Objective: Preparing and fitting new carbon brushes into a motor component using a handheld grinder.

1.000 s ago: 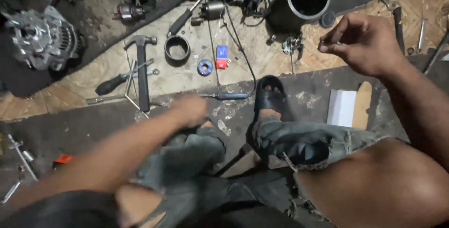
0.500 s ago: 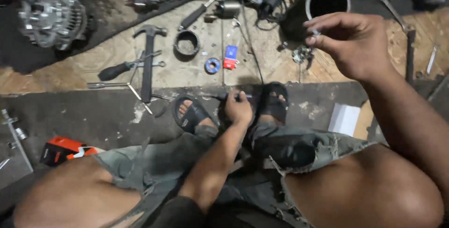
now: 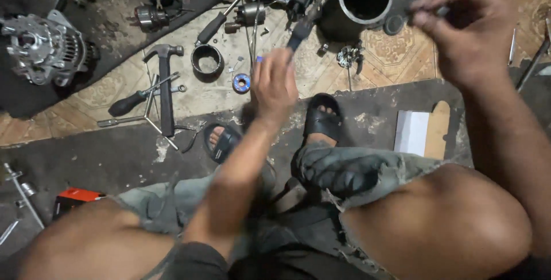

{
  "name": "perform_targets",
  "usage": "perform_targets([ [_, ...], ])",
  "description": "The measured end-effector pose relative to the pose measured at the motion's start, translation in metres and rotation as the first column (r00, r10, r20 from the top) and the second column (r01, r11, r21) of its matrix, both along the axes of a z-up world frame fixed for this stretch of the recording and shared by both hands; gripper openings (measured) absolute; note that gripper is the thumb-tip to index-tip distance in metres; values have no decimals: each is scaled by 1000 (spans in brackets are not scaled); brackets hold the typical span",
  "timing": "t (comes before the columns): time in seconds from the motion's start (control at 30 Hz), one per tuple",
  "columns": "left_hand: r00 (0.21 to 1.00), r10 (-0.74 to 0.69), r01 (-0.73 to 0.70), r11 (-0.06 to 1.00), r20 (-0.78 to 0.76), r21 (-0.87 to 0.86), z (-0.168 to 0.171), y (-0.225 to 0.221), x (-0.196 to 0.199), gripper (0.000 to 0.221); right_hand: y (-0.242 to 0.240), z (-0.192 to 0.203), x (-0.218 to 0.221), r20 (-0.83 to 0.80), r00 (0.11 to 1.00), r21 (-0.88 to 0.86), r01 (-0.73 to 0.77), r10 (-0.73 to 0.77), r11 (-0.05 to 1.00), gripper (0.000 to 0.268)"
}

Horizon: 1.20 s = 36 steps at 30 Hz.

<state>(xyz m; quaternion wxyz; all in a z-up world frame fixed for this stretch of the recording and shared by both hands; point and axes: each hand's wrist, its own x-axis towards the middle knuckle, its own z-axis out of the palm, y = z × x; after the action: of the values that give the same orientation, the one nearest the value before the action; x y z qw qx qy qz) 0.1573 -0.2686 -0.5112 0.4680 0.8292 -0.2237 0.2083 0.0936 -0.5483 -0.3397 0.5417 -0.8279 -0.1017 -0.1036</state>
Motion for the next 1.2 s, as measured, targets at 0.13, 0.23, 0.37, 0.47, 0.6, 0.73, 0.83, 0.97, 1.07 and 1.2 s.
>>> perform_targets([
  [0.13, 994, -46, 57, 991, -96, 117, 23, 0, 25, 64, 13, 35, -32, 45, 965, 2, 260, -260, 966, 24],
  [0.23, 969, 12, 44, 975, -247, 220, 8, -5, 23, 67, 17, 61, -57, 89, 969, -41, 236, -232, 971, 19],
  [0.37, 875, 58, 95, 953, -481, 289, -35, -20, 10, 44, 12, 72, -106, 113, 909, -266, 416, -401, 869, 13],
  [0.47, 853, 54, 13, 992, -519, 125, -131, -52, -3, 57, -10, 49, -133, -84, 745, -148, 648, -662, 747, 21],
  [0.6, 793, 76, -1, 992, -604, 123, -132, -82, -25, 52, 19, 38, -148, 10, 936, 5, 352, -352, 936, 14],
  [0.73, 658, 203, -152, 979, -725, 136, -171, -106, -38, 55, 30, 26, -157, -83, 861, 81, 507, -501, 858, 28],
  [0.83, 673, 244, -184, 970, -698, 162, -176, -108, -39, 47, 78, 38, -123, 25, 895, 80, 442, -445, 894, 26],
  [0.97, 734, 214, -84, 970, -645, 227, -151, -91, -40, 48, 151, 36, -94, -129, 832, 113, 552, -539, 826, 17],
  [1.07, 812, 95, 53, 971, -575, 235, -128, -60, -34, 35, 156, -12, -83, -166, 913, 306, 408, -374, 860, 20],
  [1.2, 612, -88, 143, 990, -786, 1, -43, -7, -42, 25, 192, -70, -76, -368, 773, 145, 596, -516, 790, 9],
])
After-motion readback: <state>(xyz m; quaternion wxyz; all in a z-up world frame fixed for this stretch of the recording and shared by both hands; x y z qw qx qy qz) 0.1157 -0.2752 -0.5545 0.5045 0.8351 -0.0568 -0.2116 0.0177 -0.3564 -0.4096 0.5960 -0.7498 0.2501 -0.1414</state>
